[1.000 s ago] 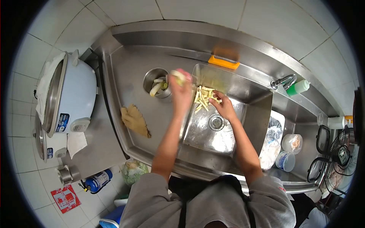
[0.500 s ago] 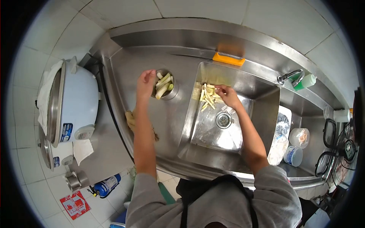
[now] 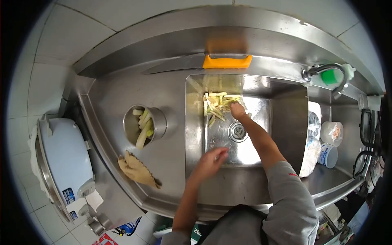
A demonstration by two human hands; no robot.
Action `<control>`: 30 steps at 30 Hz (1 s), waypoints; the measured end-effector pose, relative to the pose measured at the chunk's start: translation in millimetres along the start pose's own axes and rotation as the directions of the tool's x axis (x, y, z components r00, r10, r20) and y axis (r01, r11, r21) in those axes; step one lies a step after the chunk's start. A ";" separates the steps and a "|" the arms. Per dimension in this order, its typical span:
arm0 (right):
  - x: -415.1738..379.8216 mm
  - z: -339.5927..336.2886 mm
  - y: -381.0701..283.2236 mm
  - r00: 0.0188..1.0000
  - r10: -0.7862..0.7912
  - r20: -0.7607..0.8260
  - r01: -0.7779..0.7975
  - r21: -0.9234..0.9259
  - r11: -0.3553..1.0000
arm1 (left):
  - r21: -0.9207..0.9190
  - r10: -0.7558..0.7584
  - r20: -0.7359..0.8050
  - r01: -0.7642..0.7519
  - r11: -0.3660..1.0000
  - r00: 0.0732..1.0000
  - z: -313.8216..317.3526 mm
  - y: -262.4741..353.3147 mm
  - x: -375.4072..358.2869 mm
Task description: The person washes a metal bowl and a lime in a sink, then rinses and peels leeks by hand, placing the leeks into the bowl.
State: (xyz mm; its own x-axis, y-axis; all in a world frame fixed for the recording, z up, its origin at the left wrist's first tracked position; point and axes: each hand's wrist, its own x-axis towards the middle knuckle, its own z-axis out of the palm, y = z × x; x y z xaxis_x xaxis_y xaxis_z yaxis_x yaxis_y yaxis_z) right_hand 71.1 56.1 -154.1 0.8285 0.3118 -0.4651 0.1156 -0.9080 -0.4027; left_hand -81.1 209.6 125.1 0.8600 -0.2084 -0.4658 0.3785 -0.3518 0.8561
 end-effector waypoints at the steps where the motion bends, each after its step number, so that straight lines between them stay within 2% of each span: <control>1: 11.9 6.6 0.8 0.980 -0.115 -0.165 0.107 -0.054 0.993 | 0.061 -0.053 0.059 0.049 0.997 0.997 6.9 -9.4 4.1; 2: 21.0 14.2 1.2 0.919 -0.230 -0.319 0.201 -0.123 0.972 | 0.125 -0.110 0.116 0.095 0.988 0.987 12.7 -18.9 8.2; 3: 21.5 20.5 -1.3 0.923 -0.227 -0.311 0.201 -0.114 0.973 | 0.126 -0.122 0.118 0.107 0.986 0.985 18.3 -30.8 11.3; 5: 13.0 25.0 -8.2 0.951 -0.081 -0.298 -0.022 -0.326 0.945 | 0.231 -0.166 0.096 0.141 0.963 0.981 26.4 -51.8 17.6; 6: 13.9 30.4 -7.9 0.981 -0.001 -0.194 -0.060 -0.308 0.949 | 0.231 -0.180 0.096 0.153 0.961 0.979 27.9 -55.6 20.8; 7: 10.2 35.9 -7.4 0.984 0.000 -0.180 -0.055 -0.303 0.952 | 0.304 -0.183 0.115 0.140 0.942 0.976 29.5 -57.3 22.7; 9: -5.2 35.1 -6.1 0.978 0.151 -0.142 -0.163 -0.076 0.984 | 0.374 -0.187 0.139 0.124 0.919 0.972 31.4 -64.1 26.3; 10: -6.6 35.9 -3.4 0.973 0.174 -0.153 -0.163 0.080 0.983 | 0.298 -0.221 0.156 0.168 0.940 0.963 31.6 -74.5 34.5; 11: -8.6 35.4 0.4 0.971 0.178 -0.160 -0.166 0.080 0.983 | 0.220 -0.255 0.180 0.214 0.952 0.950 32.1 -84.4 41.6; 12: -13.1 29.3 3.5 0.979 0.190 -0.078 -0.156 0.318 0.935 | 0.219 -0.246 0.185 0.204 0.954 0.951 32.2 -92.6 49.9; 13: -20.0 21.5 7.4 0.983 0.181 0.004 -0.155 0.534 0.831 | 0.109 -0.206 0.161 0.190 0.976 0.965 32.0 -100.5 60.1; 15: -49.8 -12.1 0.4 0.981 0.193 -0.007 -0.159 0.540 0.827 | -0.152 -0.168 0.097 0.181 0.972 0.981 39.0 -119.6 85.2; 16: -64.8 -24.3 -1.4 0.987 0.160 0.036 -0.143 0.668 0.730 | -0.297 -0.171 0.061 0.181 0.938 0.983 45.6 -127.1 101.1; 18: -85.5 -23.5 3.2 0.991 0.111 0.081 -0.126 0.855 0.503 | -0.564 -0.386 -0.052 0.291 0.773 0.921 63.9 -120.8 129.8; 19: -99.8 -27.4 -3.9 0.986 0.155 0.061 -0.121 0.902 0.415 | -0.569 -0.514 -0.052 0.397 0.720 0.856 71.4 -108.8 142.9; 21: -125.5 -41.2 -13.9 0.975 0.211 -0.075 -0.114 0.648 0.753 | -0.688 -0.505 0.090 0.421 0.592 0.858 86.2 -92.3 157.8; 22: -135.9 -38.0 -15.2 0.984 0.133 -0.117 -0.040 0.586 0.809 | -0.689 -0.491 0.097 0.414 0.595 0.866 93.7 -79.6 158.6; 23: -136.6 -36.2 -18.2 0.992 0.054 -0.118 -0.030 0.197 0.980 | -0.700 -0.430 0.113 0.379 0.606 0.896 101.8 -67.5 157.8; 25: -161.0 -52.7 -22.7 0.954 0.154 -0.256 -0.103 0.202 0.974 | -0.708 -0.350 0.142 0.342 0.617 0.926 120.7 -59.9 158.8; 26: -168.3 -65.0 -15.8 0.948 0.165 -0.274 -0.113 0.196 0.974 | -0.801 -0.324 0.193 0.339 0.493 0.926 126.5 -58.0 162.1; 27: -173.4 -75.4 -6.5 0.942 -0.015 -0.335 0.047 0.088 0.995 | -0.870 -0.292 0.242 0.340 0.358 0.925 134.2 -64.1 170.0; 28: -178.1 -83.6 0.4 0.908 -0.196 -0.370 0.200 -0.029 0.979 | -0.873 -0.250 0.303 0.373 0.313 0.920 142.2 -73.4 182.6; 29: -186.1 -97.8 2.2 0.906 -0.190 -0.379 0.192 -0.033 0.981 | -0.870 -0.242 0.308 0.375 0.319 0.920 148.1 -71.1 190.3; 30: -198.0 -122.3 -0.2 0.882 -0.137 -0.451 0.211 0.117 0.970 | -0.893 -0.220 0.285 0.342 0.293 0.933 154.0 -65.8 198.6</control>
State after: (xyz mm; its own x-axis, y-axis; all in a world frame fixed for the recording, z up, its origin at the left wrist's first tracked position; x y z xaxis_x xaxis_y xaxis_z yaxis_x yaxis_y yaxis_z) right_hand -26.0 -39.6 34.5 0.9619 0.2736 0.0008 0.2231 -0.7827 -0.5810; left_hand 12.2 50.8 -58.2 0.6212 -0.3773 -0.6869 0.7108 0.6404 0.2910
